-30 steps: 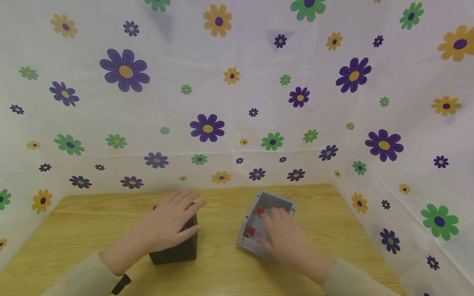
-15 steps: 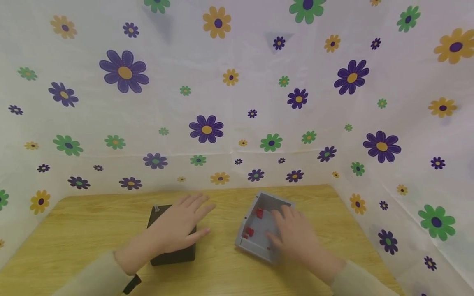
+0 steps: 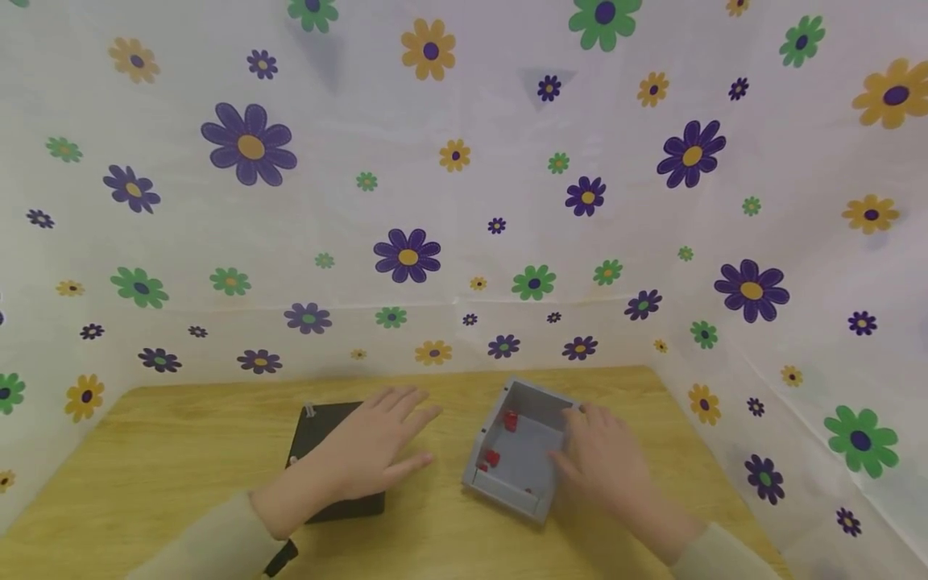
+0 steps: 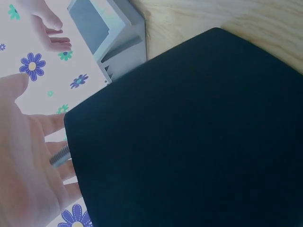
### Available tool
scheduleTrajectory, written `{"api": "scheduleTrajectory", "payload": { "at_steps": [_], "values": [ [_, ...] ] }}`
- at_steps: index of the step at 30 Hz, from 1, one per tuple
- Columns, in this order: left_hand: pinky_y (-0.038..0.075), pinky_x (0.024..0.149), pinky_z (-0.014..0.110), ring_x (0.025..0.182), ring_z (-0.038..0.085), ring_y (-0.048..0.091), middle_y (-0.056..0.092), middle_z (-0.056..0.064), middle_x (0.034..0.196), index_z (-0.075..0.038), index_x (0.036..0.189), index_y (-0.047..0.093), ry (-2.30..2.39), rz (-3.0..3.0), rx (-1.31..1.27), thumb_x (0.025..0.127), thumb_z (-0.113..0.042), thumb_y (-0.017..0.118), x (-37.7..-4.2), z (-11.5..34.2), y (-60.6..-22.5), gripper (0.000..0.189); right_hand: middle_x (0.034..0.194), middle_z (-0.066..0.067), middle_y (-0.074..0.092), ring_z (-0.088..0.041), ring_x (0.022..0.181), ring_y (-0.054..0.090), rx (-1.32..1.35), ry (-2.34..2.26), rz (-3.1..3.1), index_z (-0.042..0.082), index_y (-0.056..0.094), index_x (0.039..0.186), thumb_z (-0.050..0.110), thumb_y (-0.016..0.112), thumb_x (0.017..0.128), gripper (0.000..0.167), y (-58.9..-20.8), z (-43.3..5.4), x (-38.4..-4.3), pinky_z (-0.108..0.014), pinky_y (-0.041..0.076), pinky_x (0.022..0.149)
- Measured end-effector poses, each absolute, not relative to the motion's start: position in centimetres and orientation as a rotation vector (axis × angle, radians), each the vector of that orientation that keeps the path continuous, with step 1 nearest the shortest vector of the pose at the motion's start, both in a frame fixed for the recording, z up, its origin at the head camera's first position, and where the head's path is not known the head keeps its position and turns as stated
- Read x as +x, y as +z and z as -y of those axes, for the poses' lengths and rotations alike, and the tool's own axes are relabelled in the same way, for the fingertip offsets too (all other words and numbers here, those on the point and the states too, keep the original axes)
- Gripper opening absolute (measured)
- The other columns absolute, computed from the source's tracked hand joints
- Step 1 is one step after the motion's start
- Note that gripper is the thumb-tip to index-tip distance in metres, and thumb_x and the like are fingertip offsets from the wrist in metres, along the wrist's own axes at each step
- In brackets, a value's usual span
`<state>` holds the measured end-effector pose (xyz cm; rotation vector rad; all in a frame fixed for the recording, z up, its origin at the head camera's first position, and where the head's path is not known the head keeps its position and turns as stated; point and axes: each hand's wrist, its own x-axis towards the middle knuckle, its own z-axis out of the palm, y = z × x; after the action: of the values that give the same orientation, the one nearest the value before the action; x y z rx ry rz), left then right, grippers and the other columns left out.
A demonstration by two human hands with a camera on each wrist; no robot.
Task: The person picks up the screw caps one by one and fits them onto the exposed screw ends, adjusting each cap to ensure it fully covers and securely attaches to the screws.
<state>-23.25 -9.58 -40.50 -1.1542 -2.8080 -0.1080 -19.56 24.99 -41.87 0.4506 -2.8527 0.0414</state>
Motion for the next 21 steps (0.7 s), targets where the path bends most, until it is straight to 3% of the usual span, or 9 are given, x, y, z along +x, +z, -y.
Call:
{"api": "scheduleTrajectory", "payload": {
  "at_steps": [21],
  "values": [
    [0.035, 0.129, 0.050, 0.155, 0.030, 0.042, 0.047, 0.011, 0.165, -0.018, 0.158, 0.051, 0.007, 2.843, -1.170, 0.111, -0.055, 0.046, -23.5, 5.7, -41.6, 0.060, 0.123, -0.023, 0.067, -0.041, 0.112, 0.067, 0.386, 0.060, 2.848, 0.000, 0.063, 0.135, 0.042, 0.074, 0.099, 0.056, -42.9, -27.3, -19.4, -0.055, 0.059, 0.094]
  ]
}}
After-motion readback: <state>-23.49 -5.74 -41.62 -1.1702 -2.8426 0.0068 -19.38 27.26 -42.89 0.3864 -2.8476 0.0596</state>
